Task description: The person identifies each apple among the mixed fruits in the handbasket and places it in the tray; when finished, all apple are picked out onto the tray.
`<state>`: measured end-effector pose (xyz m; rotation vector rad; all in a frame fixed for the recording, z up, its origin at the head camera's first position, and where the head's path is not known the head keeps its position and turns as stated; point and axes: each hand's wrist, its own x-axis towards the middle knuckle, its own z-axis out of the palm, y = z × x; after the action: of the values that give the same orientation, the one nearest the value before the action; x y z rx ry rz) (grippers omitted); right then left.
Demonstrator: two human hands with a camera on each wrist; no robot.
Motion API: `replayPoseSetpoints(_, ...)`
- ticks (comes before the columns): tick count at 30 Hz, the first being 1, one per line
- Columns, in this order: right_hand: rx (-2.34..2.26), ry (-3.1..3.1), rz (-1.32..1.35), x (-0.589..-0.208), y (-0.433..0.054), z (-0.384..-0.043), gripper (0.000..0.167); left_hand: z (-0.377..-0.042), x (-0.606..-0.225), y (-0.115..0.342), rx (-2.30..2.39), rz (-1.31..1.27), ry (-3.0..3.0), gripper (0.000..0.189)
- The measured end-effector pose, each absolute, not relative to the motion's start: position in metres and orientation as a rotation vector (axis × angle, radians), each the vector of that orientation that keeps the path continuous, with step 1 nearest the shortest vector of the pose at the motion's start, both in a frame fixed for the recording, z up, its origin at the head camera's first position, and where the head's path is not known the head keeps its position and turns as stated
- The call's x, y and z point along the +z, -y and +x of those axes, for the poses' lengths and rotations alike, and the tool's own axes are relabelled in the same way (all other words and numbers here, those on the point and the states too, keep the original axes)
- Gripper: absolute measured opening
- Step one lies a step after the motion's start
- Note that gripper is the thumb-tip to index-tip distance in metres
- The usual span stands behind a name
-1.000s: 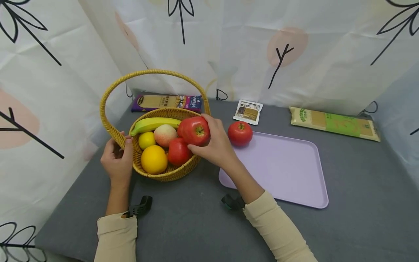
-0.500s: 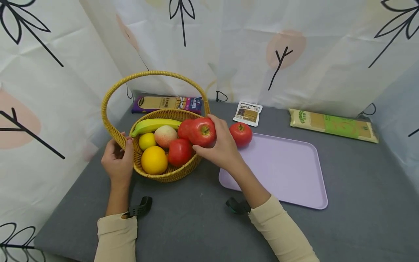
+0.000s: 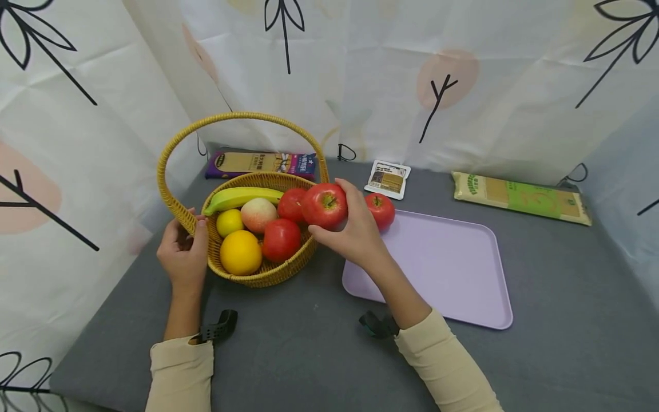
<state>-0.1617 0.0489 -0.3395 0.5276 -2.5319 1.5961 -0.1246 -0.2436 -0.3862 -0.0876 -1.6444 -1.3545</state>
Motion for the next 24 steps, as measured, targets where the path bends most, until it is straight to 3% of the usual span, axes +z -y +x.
replayPoseSetpoints(24,1.499,2.54,0.441,-0.329,-0.095,-0.158,0.089,-0.123,-0.386,0.244,-1.331,-0.062,1.669,0.024)
